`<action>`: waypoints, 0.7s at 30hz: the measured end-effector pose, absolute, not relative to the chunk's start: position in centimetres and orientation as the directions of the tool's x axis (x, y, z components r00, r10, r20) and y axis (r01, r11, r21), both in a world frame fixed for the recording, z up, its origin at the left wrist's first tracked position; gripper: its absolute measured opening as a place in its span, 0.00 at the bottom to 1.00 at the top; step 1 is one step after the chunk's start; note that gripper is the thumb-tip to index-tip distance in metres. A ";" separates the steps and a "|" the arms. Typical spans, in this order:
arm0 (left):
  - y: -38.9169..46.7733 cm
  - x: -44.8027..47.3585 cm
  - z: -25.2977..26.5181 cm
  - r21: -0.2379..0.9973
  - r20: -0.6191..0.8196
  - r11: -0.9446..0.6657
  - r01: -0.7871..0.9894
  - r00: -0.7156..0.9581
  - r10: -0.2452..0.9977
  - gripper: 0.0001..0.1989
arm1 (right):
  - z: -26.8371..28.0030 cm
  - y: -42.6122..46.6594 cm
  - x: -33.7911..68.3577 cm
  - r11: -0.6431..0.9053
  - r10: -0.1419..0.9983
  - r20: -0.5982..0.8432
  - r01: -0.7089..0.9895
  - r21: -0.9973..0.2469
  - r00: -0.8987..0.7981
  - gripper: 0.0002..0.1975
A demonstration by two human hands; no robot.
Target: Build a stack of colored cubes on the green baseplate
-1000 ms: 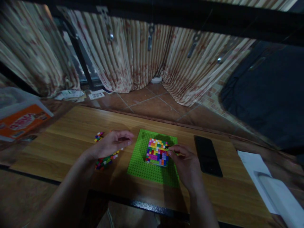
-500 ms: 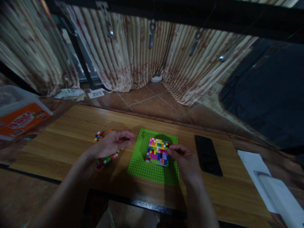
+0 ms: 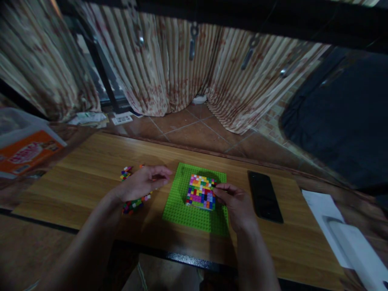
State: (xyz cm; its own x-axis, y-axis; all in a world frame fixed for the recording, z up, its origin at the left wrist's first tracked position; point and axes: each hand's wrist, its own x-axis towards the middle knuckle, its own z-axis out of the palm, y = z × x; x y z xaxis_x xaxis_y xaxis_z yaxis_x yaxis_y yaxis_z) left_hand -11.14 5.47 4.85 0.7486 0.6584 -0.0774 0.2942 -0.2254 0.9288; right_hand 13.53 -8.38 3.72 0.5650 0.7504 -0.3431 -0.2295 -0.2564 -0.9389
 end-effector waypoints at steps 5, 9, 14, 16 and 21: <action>5.4 -11.0 4.8 0.921 -0.067 -0.250 0.297 0.756 0.651 0.09 | 4.0 -8.3 13.1 -0.264 0.741 -0.320 -0.182 -0.947 0.591 0.18; 5.5 -11.0 4.5 0.913 -0.058 -0.275 0.302 0.762 0.645 0.10 | 4.1 -8.5 13.1 -0.253 0.761 -0.245 -0.072 -0.965 0.601 0.18; 5.5 -10.9 4.4 0.908 -0.052 -0.283 0.309 0.754 0.655 0.10 | 3.8 -8.5 13.7 -0.220 0.724 -0.270 -0.159 -0.962 0.635 0.20; 5.5 -10.9 4.5 0.908 -0.051 -0.278 0.312 0.743 0.667 0.10 | 3.6 -8.3 13.9 -0.185 0.681 -0.254 -0.174 -0.967 0.687 0.21; 5.5 -11.0 4.7 0.904 -0.056 -0.280 0.323 0.739 0.672 0.10 | 3.1 -7.4 13.4 -0.206 0.681 -0.210 -0.092 -0.974 0.702 0.23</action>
